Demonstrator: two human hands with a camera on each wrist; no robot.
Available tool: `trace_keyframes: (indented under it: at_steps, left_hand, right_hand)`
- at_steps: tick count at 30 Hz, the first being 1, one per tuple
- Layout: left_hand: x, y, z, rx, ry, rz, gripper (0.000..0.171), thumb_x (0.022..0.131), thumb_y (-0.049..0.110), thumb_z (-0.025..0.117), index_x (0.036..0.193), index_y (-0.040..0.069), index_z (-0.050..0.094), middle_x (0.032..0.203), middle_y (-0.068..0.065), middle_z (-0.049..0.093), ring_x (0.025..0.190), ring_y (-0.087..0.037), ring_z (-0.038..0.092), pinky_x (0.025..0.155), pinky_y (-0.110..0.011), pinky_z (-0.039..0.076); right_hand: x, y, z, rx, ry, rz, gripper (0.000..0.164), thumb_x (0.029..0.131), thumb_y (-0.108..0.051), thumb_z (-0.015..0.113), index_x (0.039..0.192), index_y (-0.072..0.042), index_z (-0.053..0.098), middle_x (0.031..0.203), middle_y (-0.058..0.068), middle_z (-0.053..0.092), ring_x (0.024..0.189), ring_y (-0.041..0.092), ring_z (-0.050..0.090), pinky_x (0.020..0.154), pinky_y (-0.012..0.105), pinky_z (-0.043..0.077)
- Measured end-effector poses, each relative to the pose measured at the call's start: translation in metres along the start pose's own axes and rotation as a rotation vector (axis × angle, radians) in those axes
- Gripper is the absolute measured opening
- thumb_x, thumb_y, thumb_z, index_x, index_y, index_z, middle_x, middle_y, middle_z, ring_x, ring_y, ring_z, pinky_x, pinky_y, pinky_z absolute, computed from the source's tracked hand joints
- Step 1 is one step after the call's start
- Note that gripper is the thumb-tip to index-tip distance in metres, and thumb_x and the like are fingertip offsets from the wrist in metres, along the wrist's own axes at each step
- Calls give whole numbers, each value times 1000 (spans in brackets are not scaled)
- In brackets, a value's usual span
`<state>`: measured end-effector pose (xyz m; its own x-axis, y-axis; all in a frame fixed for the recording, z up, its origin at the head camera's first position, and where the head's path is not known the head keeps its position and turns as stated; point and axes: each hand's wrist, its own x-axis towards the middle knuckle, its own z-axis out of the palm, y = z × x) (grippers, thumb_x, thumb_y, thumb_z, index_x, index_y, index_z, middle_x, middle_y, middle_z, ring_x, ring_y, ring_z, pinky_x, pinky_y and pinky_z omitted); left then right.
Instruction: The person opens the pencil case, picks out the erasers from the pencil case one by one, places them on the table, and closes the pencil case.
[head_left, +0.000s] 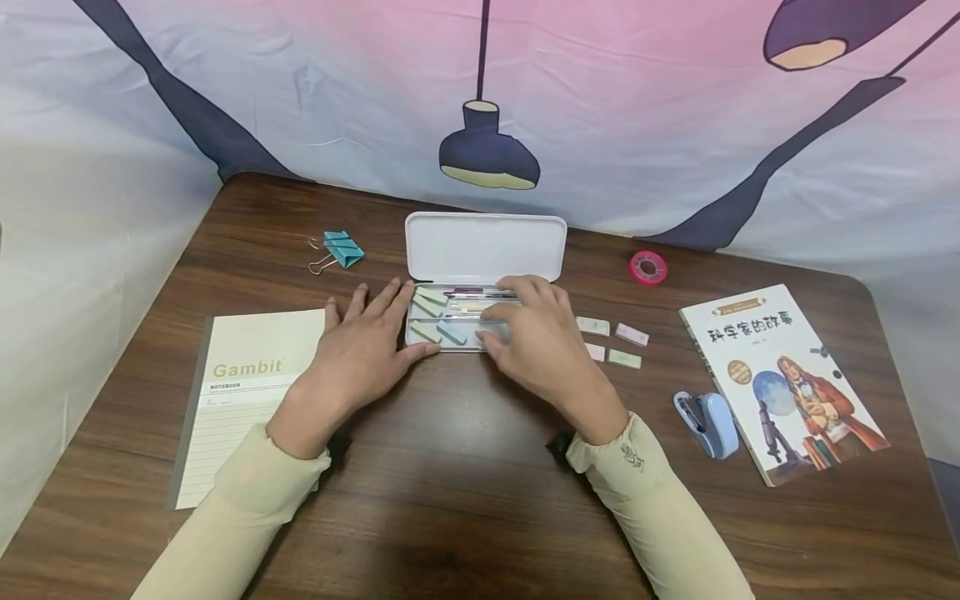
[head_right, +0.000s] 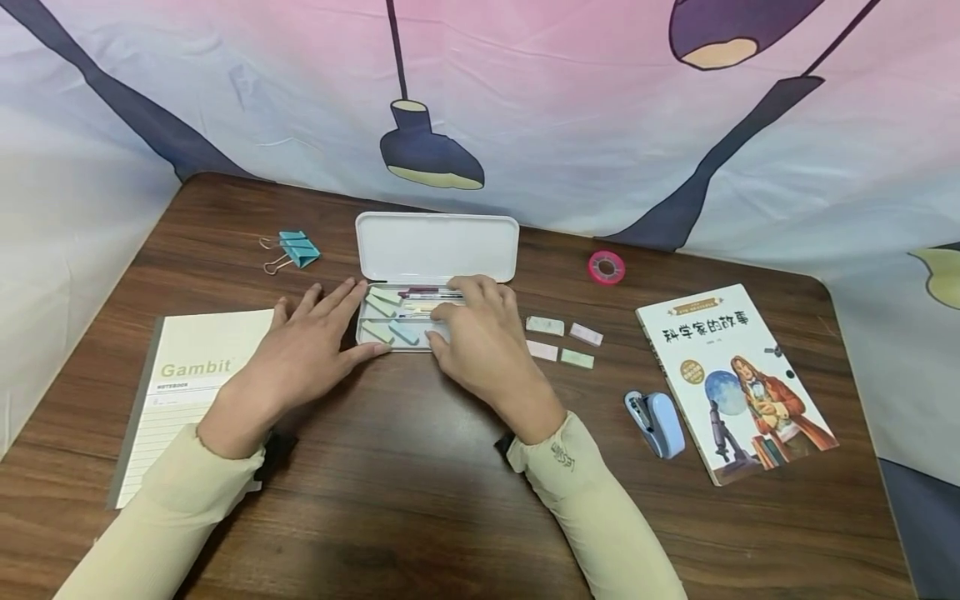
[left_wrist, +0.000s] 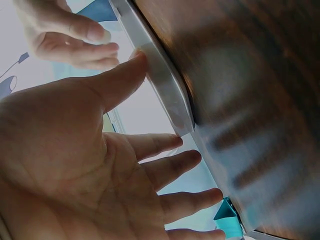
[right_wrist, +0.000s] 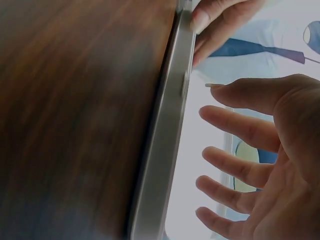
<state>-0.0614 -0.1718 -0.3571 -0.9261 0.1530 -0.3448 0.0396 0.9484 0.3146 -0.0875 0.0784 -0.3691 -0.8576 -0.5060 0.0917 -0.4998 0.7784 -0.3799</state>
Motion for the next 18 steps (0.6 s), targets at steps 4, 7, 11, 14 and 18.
trace_keyframes:
  at_steps: [4, 7, 11, 14, 18]
  left_hand:
    - [0, 0, 0, 2, 4, 2, 94, 114, 59, 63, 184, 10, 22, 191, -19, 24, 174, -62, 19, 137, -87, 10]
    - [2, -4, 5, -7, 21, 7, 96, 113, 59, 66, 184, 10, 24, 191, -18, 26, 175, -61, 20, 137, -87, 11]
    - [10, -15, 15, -15, 44, 16, 98, 111, 63, 66, 184, 12, 25, 191, -17, 27, 175, -60, 21, 137, -87, 11]
    - [13, -21, 20, -10, 49, 22, 99, 111, 66, 65, 184, 13, 24, 192, -15, 26, 175, -59, 21, 136, -87, 11]
    - [15, -23, 22, -3, 49, 27, 100, 110, 68, 64, 185, 14, 23, 192, -15, 26, 175, -60, 20, 136, -88, 11]
  right_hand:
    - [7, -7, 6, 9, -20, -8, 24, 105, -30, 81, 123, -15, 89, 160, 14, 66, 152, 42, 56, 124, 63, 44]
    - [10, -14, 5, 16, -58, -5, 24, 105, -28, 83, 124, -15, 89, 162, 15, 65, 155, 42, 55, 127, 63, 43]
    - [15, -18, 8, 15, -101, -11, 24, 105, -28, 83, 126, -17, 89, 166, 14, 63, 158, 41, 52, 129, 64, 41]
    - [18, -20, 10, 7, -126, -18, 24, 106, -28, 83, 127, -18, 89, 168, 13, 62, 160, 40, 51, 127, 63, 41]
    - [21, -21, 13, -5, -148, -14, 24, 106, -28, 82, 127, -18, 89, 168, 13, 62, 160, 40, 50, 128, 63, 40]
